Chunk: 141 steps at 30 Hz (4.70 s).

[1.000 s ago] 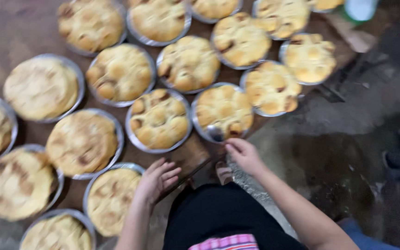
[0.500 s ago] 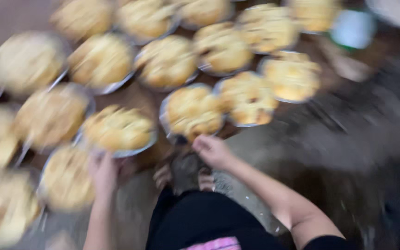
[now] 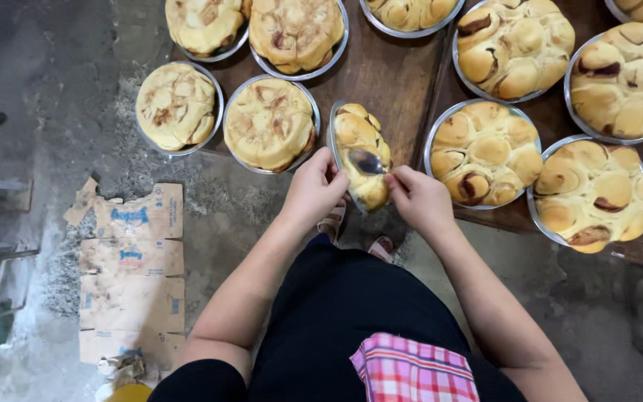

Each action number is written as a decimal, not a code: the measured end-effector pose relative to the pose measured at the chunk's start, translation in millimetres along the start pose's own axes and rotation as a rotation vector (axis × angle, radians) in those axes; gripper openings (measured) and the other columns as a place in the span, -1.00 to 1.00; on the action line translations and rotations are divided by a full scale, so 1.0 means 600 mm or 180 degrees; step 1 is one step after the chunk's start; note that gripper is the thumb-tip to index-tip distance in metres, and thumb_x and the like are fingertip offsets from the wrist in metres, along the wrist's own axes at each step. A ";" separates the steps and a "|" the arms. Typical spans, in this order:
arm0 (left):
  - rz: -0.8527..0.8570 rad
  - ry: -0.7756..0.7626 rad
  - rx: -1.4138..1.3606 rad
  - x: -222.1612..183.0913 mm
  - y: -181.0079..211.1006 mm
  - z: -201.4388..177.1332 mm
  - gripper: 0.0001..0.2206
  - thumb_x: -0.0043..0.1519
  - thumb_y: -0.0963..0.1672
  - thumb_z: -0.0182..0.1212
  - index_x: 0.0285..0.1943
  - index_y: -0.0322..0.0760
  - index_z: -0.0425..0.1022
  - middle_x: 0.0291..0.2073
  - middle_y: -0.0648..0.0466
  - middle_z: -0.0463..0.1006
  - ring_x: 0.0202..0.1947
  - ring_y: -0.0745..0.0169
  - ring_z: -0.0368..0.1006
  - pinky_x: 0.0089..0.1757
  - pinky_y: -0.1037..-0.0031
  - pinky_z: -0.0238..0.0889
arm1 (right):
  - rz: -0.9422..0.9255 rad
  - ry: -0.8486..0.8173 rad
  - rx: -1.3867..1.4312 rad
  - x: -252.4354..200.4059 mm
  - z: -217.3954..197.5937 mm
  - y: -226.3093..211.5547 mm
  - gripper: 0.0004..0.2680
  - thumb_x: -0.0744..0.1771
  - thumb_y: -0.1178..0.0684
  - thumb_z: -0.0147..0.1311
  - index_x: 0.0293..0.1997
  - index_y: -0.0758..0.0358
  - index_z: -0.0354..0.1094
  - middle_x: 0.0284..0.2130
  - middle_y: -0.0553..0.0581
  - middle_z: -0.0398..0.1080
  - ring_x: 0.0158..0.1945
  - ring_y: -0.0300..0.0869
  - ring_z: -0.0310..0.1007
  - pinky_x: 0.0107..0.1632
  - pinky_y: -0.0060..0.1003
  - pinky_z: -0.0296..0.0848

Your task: The person uses a spoon to loosen several baked bread loaves from their individual round metal pans and moves the pans around on a wooden table.

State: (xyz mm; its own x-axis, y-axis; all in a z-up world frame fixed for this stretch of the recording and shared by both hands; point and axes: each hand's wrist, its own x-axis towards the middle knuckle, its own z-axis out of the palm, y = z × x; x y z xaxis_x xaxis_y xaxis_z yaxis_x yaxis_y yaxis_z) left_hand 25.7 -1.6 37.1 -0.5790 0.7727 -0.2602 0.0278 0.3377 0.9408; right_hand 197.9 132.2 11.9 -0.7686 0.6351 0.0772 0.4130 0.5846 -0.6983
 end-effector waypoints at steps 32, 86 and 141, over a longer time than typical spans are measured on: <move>-0.0039 -0.0580 0.1028 0.113 0.118 -0.007 -0.82 0.21 -0.13 0.10 -0.16 -0.40 0.37 -0.44 -0.12 0.59 -0.56 0.03 0.64 -0.43 0.24 0.48 | -0.0224 0.0549 -0.0198 0.006 -0.009 0.000 -0.89 0.37 0.07 0.16 -0.29 0.26 0.41 -0.48 0.23 0.40 -0.40 0.07 0.46 -0.34 -0.12 0.40; 0.0688 0.0262 0.1591 0.151 0.052 0.013 -0.73 0.22 -0.10 0.22 -0.09 -0.40 0.30 -0.33 -0.28 0.58 -0.26 -0.38 0.54 -0.22 -0.02 0.37 | -0.0563 0.0581 -0.0452 -0.009 0.004 0.009 -0.89 0.40 0.05 0.16 -0.24 0.23 0.42 -0.41 0.17 0.46 -0.38 0.03 0.50 -0.31 -0.13 0.45; -0.0356 0.0404 -0.3545 0.212 -0.139 -0.144 -0.85 0.37 -0.20 -0.02 0.09 -0.26 0.30 -0.01 -0.08 0.54 -0.04 0.06 0.55 -0.12 0.21 0.54 | 0.2424 0.0779 0.3522 0.438 0.160 0.404 -0.74 0.40 0.06 -0.15 0.27 0.06 0.15 -0.27 0.12 0.57 -0.74 -0.33 0.02 -0.68 -0.37 0.01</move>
State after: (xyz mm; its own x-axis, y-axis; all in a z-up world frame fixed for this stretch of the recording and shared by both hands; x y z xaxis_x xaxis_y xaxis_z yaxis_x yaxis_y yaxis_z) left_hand -120.5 22.2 -55.8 -0.6132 0.6864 -0.3910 -0.7355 -0.3155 0.5996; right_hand 49.0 392.1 -205.4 -0.3755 0.7554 -0.5371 -0.0008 -0.5798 -0.8148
